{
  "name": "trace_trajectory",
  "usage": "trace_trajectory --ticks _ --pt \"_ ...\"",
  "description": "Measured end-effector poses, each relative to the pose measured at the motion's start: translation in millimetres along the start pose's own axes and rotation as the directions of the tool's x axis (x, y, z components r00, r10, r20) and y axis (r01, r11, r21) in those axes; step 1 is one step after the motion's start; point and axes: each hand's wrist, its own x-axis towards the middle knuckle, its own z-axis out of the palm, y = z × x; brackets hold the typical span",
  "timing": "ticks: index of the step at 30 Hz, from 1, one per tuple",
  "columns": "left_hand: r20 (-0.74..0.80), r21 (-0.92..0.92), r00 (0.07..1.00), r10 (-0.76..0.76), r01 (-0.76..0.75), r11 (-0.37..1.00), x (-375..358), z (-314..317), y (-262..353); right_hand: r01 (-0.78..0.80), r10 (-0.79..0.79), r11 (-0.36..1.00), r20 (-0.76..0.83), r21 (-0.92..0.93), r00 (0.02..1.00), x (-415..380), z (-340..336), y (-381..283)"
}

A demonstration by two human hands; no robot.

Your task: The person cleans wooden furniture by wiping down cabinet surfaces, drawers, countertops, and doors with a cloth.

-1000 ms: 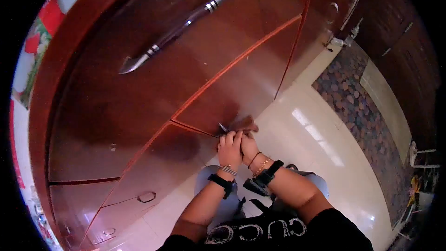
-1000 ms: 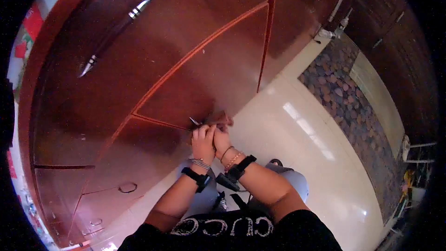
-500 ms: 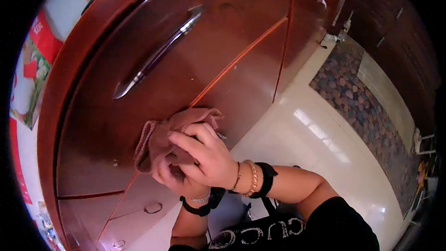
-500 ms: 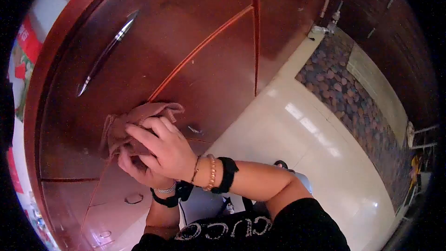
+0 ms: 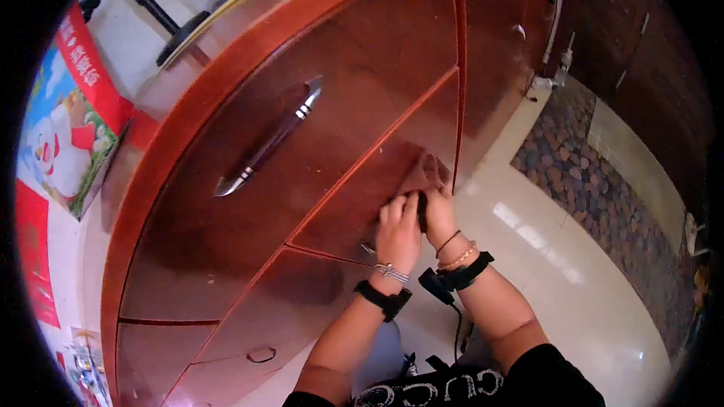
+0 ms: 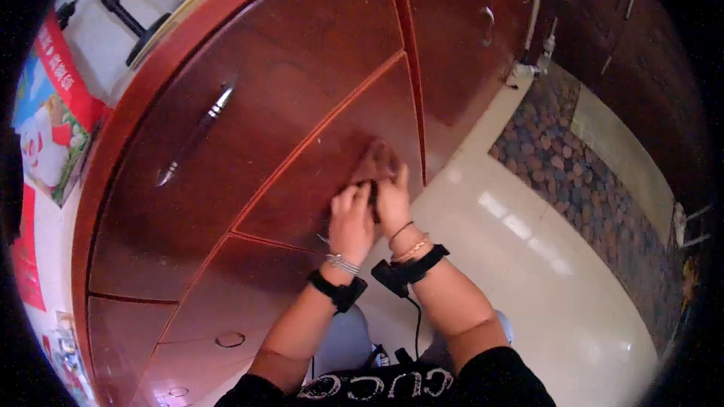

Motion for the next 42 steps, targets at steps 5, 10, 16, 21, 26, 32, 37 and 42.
trace_trajectory --ticks 5,10,16,21,26,32,37,42 --pt "0.123 0.038 0.982 -0.144 0.140 0.989 -54 48 -32 -0.679 0.673 0.596 0.195 0.428 0.713 -11 -31 66" --pt "0.039 -0.072 0.994 -0.103 0.105 0.992 -71 13 -30 -0.297 0.297 0.954 0.004 0.048 0.955 -37 16 1" --pt "-0.130 0.776 0.985 -0.115 0.173 0.606 -49 -28 -16 0.651 -0.561 0.727 0.357 -0.217 0.747 -67 61 -102" --pt "-0.289 -0.305 0.956 -0.054 -0.039 0.952 -32 -39 5 0.727 -0.653 0.640 0.324 -0.247 0.685 -22 52 -118" --pt "-0.197 -0.354 0.980 -0.028 -0.044 0.934 -21 -46 25 0.703 -0.807 0.510 0.007 -0.496 0.590 67 24 -142" --pt "-0.155 -0.344 0.982 -0.107 0.048 0.938 -25 -48 16 0.470 -0.584 0.760 -0.155 -0.448 0.797 105 -8 -116" --pt "-0.180 -0.362 0.977 -0.112 0.040 0.931 -28 -50 13 0.611 -0.720 0.591 -0.004 -0.527 0.694 93 -1 -138" --pt "-0.193 -0.337 0.974 -0.122 0.051 0.940 -32 -59 13 0.687 -0.761 0.471 0.140 -0.553 0.634 108 -16 -147"
